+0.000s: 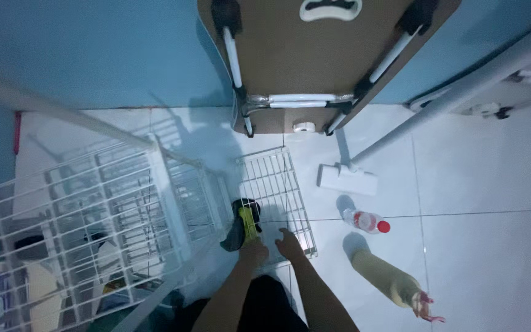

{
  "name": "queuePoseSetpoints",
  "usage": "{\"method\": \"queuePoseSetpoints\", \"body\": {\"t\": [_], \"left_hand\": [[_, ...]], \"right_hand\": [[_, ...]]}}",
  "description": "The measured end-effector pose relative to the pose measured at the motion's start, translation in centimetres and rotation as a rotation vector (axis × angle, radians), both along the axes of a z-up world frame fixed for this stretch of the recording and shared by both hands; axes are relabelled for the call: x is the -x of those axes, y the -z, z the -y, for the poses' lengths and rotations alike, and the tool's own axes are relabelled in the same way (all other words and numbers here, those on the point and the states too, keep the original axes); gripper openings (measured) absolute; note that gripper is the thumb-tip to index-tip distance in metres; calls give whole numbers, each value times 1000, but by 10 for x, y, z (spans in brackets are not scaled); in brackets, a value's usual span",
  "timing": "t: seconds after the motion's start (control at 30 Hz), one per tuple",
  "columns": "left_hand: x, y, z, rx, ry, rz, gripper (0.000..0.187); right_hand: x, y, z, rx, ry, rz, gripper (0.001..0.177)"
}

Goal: The person assembles a white wire shelving unit by connecting grid panels and inserting vertical poles. They then use a handheld vacuum to clean the floor and place books and a blue folder onto the assembled shelf.

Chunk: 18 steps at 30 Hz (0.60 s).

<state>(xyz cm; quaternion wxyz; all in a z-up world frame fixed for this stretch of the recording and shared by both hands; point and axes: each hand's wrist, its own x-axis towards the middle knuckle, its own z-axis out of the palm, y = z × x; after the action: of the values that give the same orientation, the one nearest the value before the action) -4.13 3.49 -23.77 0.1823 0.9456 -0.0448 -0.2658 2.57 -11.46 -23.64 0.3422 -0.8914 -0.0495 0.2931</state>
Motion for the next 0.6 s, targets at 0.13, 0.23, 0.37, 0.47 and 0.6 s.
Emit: {"method": "queuePoseSetpoints", "body": {"t": [0.13, 0.23, 0.37, 0.47, 0.6], "left_hand": [[23, 19, -18, 193, -381, -146, 29], [20, 17, -23, 351, -494, -128, 32], [10, 17, -21, 358, -512, -328, 40], [1, 10, -16, 389, -592, -358, 49], [-21, -18, 1, 257, -728, -269, 66]], "right_hand": [[21, 16, -12, 257, -25, -253, 91], [19, 17, -23, 461, 10, -214, 75], [16, 16, -25, 496, 79, -326, 68], [18, 7, -21, 494, 102, -347, 63], [6, -21, 1, 482, 140, -213, 57]]}}
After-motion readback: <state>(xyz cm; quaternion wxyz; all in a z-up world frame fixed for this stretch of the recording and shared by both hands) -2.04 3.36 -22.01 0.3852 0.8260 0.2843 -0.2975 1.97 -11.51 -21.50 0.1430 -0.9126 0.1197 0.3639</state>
